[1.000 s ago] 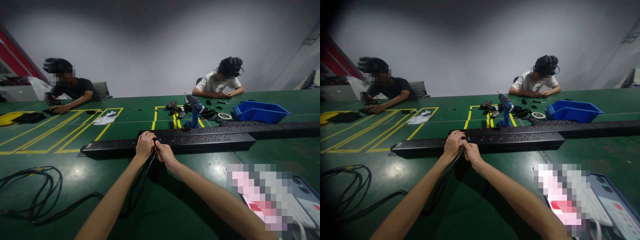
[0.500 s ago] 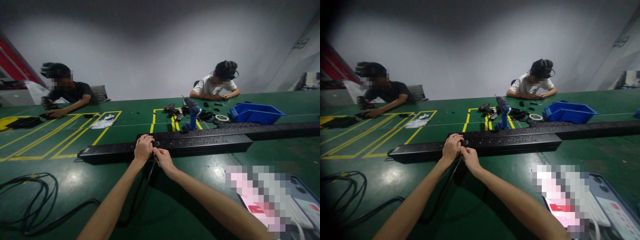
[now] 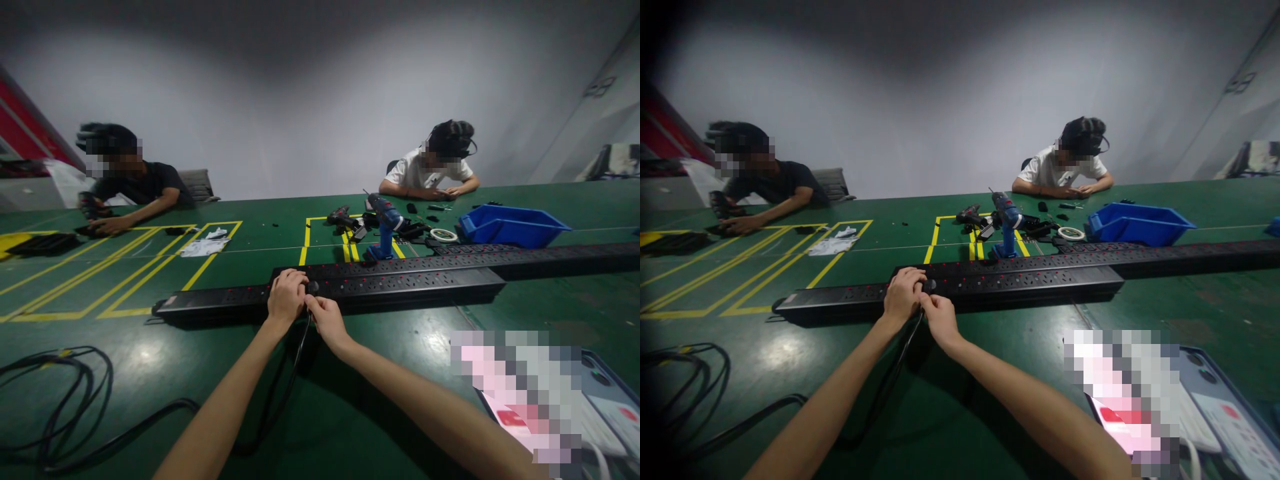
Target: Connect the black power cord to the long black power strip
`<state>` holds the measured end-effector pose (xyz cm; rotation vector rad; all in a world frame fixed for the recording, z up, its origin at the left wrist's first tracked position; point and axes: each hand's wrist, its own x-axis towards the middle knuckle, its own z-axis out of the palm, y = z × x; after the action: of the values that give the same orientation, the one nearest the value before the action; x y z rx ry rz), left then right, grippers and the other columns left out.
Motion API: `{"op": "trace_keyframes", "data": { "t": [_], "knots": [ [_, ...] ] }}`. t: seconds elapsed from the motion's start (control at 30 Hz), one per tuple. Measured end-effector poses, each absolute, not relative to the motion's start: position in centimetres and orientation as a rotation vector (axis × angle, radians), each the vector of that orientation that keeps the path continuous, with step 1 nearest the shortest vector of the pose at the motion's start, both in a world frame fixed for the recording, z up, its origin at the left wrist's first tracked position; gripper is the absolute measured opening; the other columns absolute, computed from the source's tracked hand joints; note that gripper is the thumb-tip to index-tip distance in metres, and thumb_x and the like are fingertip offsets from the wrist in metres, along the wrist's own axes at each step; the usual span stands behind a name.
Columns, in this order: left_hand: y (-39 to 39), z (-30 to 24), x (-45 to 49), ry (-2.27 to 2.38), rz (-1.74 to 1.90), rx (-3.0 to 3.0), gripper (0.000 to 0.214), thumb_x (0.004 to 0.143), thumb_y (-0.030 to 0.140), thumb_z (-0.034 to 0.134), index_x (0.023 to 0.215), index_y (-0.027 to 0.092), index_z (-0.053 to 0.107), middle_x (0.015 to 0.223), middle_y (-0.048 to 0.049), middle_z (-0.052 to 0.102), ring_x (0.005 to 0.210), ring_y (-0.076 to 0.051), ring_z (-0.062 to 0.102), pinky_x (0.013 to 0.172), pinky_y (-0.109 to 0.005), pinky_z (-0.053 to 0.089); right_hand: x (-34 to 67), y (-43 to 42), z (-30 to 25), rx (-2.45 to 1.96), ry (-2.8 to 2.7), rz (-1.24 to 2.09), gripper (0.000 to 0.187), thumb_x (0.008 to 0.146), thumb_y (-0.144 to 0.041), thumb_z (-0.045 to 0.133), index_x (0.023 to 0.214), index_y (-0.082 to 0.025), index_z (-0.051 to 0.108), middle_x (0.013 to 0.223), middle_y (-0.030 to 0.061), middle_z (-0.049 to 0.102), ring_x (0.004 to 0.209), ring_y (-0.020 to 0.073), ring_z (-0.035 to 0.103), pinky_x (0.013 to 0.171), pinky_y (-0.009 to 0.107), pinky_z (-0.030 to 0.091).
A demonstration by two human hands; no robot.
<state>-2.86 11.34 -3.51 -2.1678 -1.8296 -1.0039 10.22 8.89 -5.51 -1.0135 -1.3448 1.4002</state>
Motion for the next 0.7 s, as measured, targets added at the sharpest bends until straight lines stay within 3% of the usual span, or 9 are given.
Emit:
{"op": "trace_keyframes", "data": {
  "t": [0.27, 0.7],
  "knots": [
    [11.3, -3.5, -3.0, -1.83, -1.007, -2.171, 0.025, 0.084, 0.013, 0.046, 0.091, 0.023, 0.068, 0.113, -0.003, 0.07, 0.116, -0.024, 0.053, 0.1, -0.041, 0.043, 10.4, 8.6, -5.4, -1.013, -1.397, 1.316, 0.047, 0.084, -0.058, 0.053, 0.06, -0.018, 0.048, 0.05, -0.0053, 0.04, 0.047, 0.0082, 0.034, 0.046, 0.023, 0.024],
    [11.4, -3.3, -2.9, -1.848, -1.021, -2.186, 0.026, 0.082, 0.013, 0.047, 0.091, 0.023, 0.069, 0.112, -0.0031, 0.071, 0.115, -0.023, 0.054, 0.101, -0.041, 0.043, 10.5, 8.9, -4.1, -1.033, -1.253, 1.526, 0.046, 0.077, -0.058, 0.06, 0.059, -0.02, 0.044, 0.046, -0.0063, 0.039, 0.039, 0.0058, 0.027, 0.04, 0.023, 0.017]
  ]
}}
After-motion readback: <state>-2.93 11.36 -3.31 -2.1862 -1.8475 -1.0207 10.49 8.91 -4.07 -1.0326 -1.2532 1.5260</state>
